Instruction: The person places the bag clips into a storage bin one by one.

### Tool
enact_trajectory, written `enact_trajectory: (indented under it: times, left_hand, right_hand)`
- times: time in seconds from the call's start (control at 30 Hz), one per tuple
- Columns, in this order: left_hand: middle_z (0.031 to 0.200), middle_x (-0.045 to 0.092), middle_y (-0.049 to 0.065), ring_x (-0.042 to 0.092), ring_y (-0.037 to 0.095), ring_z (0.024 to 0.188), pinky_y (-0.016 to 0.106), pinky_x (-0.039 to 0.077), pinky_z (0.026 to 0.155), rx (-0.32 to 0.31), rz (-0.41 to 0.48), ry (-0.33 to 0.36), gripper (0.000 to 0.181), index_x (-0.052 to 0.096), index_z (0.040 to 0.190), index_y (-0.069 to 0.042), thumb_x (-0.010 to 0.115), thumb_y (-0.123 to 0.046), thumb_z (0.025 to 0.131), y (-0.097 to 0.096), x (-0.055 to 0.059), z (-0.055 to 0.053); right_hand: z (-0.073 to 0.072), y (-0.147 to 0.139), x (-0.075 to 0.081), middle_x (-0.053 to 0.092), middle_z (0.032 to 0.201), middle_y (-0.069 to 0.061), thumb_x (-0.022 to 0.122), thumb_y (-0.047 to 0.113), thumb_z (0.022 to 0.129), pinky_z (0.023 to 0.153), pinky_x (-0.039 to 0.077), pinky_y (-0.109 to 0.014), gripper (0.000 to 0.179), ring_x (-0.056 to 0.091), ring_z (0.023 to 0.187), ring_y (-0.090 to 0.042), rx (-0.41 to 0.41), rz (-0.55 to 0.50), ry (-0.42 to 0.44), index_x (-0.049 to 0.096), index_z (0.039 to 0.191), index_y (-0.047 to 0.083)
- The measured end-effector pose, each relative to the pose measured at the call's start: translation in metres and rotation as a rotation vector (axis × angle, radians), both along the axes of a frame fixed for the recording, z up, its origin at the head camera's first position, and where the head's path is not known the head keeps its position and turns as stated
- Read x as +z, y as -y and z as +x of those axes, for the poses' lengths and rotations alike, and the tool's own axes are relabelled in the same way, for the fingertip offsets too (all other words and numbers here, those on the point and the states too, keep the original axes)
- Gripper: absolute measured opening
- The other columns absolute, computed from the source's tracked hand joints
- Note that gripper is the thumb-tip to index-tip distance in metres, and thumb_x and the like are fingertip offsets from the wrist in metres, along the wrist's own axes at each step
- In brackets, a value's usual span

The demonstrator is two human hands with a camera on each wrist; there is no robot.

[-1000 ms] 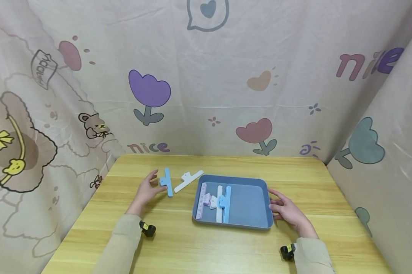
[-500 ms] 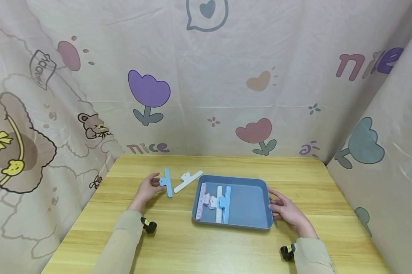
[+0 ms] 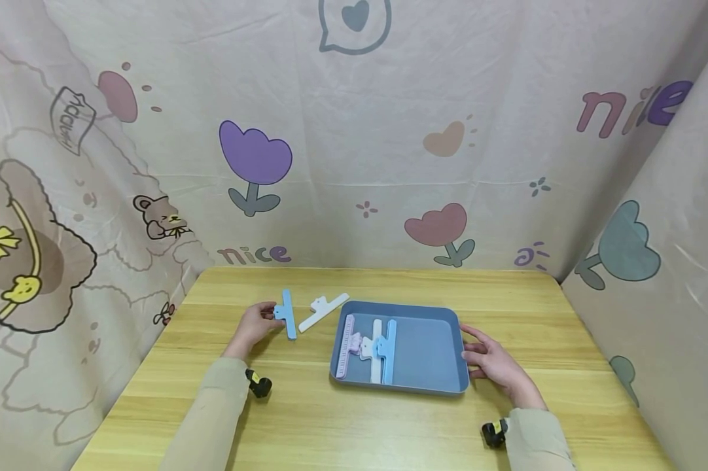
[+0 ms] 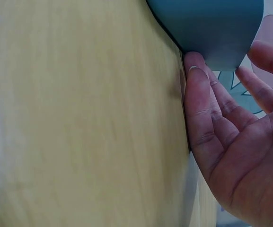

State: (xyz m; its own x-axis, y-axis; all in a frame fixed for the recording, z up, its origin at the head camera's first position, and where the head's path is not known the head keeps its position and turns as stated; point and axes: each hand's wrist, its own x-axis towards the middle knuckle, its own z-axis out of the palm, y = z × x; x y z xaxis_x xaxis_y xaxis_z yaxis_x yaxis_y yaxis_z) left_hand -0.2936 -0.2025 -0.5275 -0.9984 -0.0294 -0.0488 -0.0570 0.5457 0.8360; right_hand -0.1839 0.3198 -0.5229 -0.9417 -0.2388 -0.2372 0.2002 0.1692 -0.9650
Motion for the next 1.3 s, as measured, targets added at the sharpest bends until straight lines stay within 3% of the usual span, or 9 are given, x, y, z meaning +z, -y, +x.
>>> enact_trajectory:
  times: [0.47, 0.77, 1.3]
  left_hand:
    - [0.110, 0.059, 0.024, 0.056, 0.034, 0.100, 0.045, 0.048, 0.088, 0.036, 0.010, -0.017, 0.048, 0.055, 0.127, 0.012, 0.073, 0.003, 0.084, -0.002, -0.004, -0.003]
    - [0.110, 0.061, 0.024, 0.059, 0.035, 0.100, 0.045, 0.050, 0.088, 0.061, 0.059, -0.050, 0.047, 0.059, 0.121, 0.009, 0.078, 0.000, 0.079, -0.001, -0.001, 0.003]
    - [0.121, 0.058, 0.021, 0.059, 0.035, 0.108, 0.041, 0.052, 0.087, 0.066, 0.133, -0.043, 0.052, 0.057, 0.128, 0.004, 0.079, -0.008, 0.082, 0.000, 0.010, 0.015]
  right_hand:
    - [0.001, 0.001, 0.001, 0.034, 0.141, -0.039, 0.055, 0.008, 0.099, 0.078, 0.057, -0.042, 0.071, 0.061, 0.104, -0.024, 0.000, -0.016, -0.001, 0.012, 0.156, 0.004]
    - [0.000, -0.001, 0.000, 0.035, 0.142, -0.036, 0.055, 0.008, 0.099, 0.079, 0.057, -0.041, 0.070, 0.061, 0.104, -0.022, -0.013, 0.001, 0.006, 0.014, 0.156, 0.005]
    - [0.001, 0.001, 0.003, 0.031, 0.143, -0.040, 0.055, 0.008, 0.100, 0.077, 0.057, -0.042, 0.071, 0.060, 0.104, -0.023, 0.001, -0.017, -0.006, 0.012, 0.156, 0.003]
